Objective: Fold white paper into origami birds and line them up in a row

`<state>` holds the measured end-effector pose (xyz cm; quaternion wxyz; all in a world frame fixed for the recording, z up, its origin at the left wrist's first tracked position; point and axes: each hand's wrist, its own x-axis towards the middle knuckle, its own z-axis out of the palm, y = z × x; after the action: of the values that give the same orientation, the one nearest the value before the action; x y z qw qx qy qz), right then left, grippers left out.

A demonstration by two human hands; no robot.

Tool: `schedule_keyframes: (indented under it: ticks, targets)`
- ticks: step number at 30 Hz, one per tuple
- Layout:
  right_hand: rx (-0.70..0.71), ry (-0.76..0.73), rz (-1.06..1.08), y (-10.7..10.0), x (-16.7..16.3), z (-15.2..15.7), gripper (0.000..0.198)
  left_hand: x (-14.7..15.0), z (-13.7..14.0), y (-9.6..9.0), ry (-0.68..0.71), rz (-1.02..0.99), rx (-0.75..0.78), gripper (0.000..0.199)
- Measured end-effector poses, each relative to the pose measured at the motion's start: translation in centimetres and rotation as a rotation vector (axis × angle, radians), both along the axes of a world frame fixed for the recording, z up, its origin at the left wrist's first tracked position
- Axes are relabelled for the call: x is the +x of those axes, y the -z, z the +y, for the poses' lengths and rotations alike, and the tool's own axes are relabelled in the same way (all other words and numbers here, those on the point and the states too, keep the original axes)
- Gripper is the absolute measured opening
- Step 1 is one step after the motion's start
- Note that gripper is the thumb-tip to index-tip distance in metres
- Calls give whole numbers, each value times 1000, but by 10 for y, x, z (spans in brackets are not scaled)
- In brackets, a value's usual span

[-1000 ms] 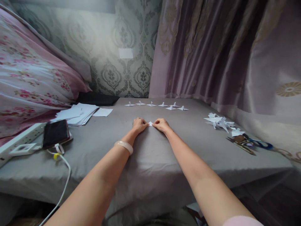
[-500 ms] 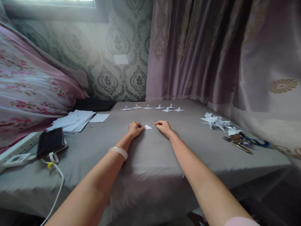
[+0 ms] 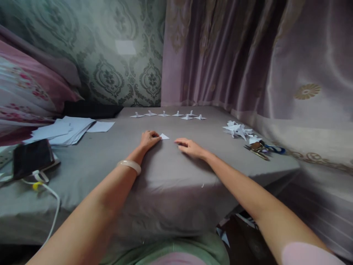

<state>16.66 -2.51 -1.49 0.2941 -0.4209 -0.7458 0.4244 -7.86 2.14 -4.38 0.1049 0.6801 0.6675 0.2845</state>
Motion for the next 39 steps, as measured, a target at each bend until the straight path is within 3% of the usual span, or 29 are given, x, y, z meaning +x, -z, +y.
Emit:
schedule_keyframes:
  ticks: [3,4,6,8,9,10,12,14,18,21,23,25,27,28,32,37,39]
  targets:
    - [164,-178,-109,-13,44,-72,41,-1,0,0,22,-16,8,24]
    - [148,-228,-161,-20,62,-95,37,-1,0,0,27,-22,11,24]
    - [-104,-396,-281,-39,102,-132,21,-1,0,0,31,-37,15,23]
    - [-578,-553,-428,-60,138,-151,34,-1,0,0,29,-58,15,24]
    - [-747,-589,-483,-69,151,-153,39,-1,0,0,29,-70,13,25]
    - [-789,-536,-506,-76,161,-152,41,-1,0,0,30,-82,11,26]
    - [-671,-421,-519,-83,165,-140,41,0,-1,-1,36,-110,4,29]
    - [-555,-415,-518,-83,152,-122,41,0,-2,-1,48,-145,-6,30]
    - [-504,-508,-420,-74,99,-76,41,0,-3,1,69,-251,-16,26]
    - [-431,-479,-263,-67,55,-36,36,2,-5,0,51,-386,-13,25]
    - [-363,-346,-126,-61,26,-5,31,3,-7,-3,19,-495,4,28]
    - [-331,-94,75,-54,-2,27,27,5,-9,-9,5,-601,21,31]
    - [-371,188,290,-45,-27,55,24,7,-12,-17,16,-685,30,32]
    - [-376,222,333,-41,-38,66,24,8,-13,-21,19,-716,42,30]
    - [-442,195,451,-21,-67,92,30,12,-16,-29,50,-784,55,26]
    - [-642,71,610,1,-72,93,37,13,-12,-31,135,-987,-12,21]
    - [-658,43,645,5,-71,93,38,16,-7,-35,120,-994,-32,25]
